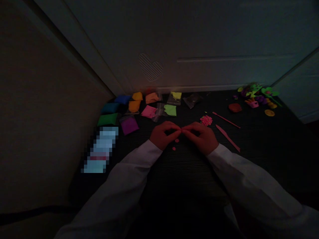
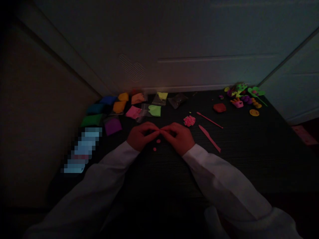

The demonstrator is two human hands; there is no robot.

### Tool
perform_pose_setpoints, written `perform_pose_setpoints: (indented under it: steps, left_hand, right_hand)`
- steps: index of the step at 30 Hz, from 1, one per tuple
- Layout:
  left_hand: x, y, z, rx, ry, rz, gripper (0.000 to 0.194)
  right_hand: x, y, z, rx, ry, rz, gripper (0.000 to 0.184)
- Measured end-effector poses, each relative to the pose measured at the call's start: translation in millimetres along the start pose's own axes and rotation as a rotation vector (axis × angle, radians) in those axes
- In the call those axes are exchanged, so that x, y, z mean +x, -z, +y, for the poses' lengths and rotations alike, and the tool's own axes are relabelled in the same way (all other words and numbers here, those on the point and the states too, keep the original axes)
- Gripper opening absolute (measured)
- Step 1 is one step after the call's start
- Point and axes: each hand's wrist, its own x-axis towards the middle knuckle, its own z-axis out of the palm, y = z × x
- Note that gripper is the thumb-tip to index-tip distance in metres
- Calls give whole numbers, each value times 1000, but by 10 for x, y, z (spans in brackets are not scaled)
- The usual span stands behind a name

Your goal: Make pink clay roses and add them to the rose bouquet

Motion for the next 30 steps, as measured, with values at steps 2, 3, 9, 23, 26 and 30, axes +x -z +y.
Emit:
perform_pose_setpoints:
  steps: [2, 3, 9, 23, 26, 30]
  left_hand:
    - [4, 9, 2, -2, 15, 3, 13]
    - [5, 15, 0, -4, 29, 6, 14]
    - [10, 36, -40, -67, 120, 27, 20]
    - [3, 32, -27, -70, 123, 30, 18]
    - [3, 33, -18, -74, 114, 34, 18]
    - [-3, 19, 1, -104, 106, 19, 22]
  right_hand:
    - [8, 9, 5, 4, -29, 8, 18]
    - [13, 16, 4, 10, -50, 13, 17]
    - [48, 68, 3, 232, -238, 60, 18]
    - [39, 114, 54, 571, -337, 151, 21]
    - [36, 104, 41, 529, -346, 163, 22]
    - [31, 60, 15, 468, -380, 125, 23]
